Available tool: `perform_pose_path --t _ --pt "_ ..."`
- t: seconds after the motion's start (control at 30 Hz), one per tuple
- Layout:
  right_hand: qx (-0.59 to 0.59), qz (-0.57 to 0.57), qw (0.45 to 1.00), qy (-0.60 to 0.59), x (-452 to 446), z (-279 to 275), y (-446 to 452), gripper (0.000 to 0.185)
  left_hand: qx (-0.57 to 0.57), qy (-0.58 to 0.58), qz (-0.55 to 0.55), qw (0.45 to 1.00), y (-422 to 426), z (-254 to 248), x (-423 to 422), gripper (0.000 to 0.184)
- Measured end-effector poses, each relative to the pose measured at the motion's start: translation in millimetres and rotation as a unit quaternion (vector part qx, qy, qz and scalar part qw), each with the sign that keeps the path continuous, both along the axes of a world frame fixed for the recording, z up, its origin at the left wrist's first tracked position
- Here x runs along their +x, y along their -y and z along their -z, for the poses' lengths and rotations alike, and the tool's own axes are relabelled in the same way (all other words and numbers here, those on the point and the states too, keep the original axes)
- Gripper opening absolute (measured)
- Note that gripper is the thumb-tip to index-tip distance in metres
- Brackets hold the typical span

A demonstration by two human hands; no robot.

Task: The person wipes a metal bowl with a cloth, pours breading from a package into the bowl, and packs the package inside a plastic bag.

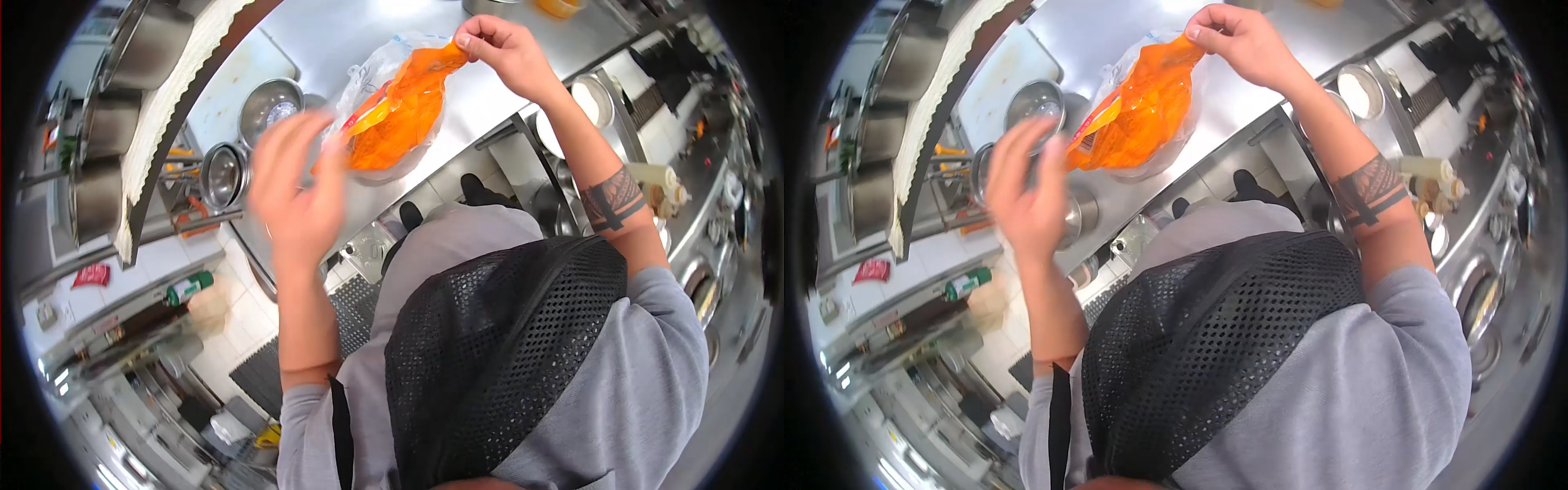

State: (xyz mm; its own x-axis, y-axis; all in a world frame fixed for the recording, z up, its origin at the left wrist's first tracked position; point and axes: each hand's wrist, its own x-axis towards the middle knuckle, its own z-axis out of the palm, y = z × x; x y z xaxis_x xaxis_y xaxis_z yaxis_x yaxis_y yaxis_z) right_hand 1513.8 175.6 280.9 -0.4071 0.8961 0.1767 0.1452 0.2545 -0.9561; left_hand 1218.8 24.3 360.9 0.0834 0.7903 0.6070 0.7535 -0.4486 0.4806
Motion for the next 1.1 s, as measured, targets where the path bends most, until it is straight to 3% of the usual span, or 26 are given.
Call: perform_pose_path --t 0.07,0.17,0.23,0.37,0.57,0.63,0.77,0.83,0.97,1.03,1.1 --pt "-0.013 -0.029 0.999 -0.026 -0.9 1.7 -5.1 0.019 -0.025 -0.064 0.031 0.997 -34.5 -2.6 47.1 0.024" --pt "-0.032 -0.065 0.997 -0.039 2.2 -2.7 -11.2 0.019 -0.038 -0.081 -0.005 0.996 -77.0 20.3 93.7 0.026" --pt "-0.035 -0.091 0.993 -0.060 5.0 -1.0 -15.1 0.019 -0.126 -0.072 -0.002 0.989 -90.2 29.8 107.8 0.024" --pt "-0.061 -0.132 0.985 -0.087 7.1 0.2 -22.5 0.019 -0.177 -0.045 -0.073 0.980 -94.6 35.7 125.9 0.019" --pt "-0.053 -0.179 0.979 -0.083 0.1 11.2 -41.2 0.021 -0.141 -0.027 -0.115 0.983 -91.8 42.8 130.6 0.015" --pt "-0.130 -0.186 0.970 -0.091 -4.9 24.8 -49.1 0.021 0.004 -0.149 -0.069 0.986 -91.7 52.2 125.9 0.016" --pt "-0.176 -0.191 0.959 -0.114 -6.1 25.8 -52.1 0.020 0.016 -0.151 -0.071 0.986 -90.9 49.0 129.4 0.019" --pt "-0.173 -0.201 0.958 -0.106 -1.1 17.5 -51.6 0.021 -0.198 -0.023 -0.126 0.972 -87.1 29.0 136.2 0.024" --pt "-0.138 -0.204 0.966 -0.083 1.9 7.4 -50.2 0.021 -0.236 -0.049 -0.117 0.963 -98.6 25.2 134.8 0.023" --pt "-0.124 -0.175 0.976 -0.041 1.5 6.9 -51.9 0.022 -0.292 -0.141 -0.104 0.940 -105.3 28.2 130.5 0.024" --pt "-0.145 -0.149 0.977 -0.056 -1.0 9.8 -50.1 0.023 -0.288 -0.134 -0.108 0.942 -106.6 32.2 131.6 0.023"
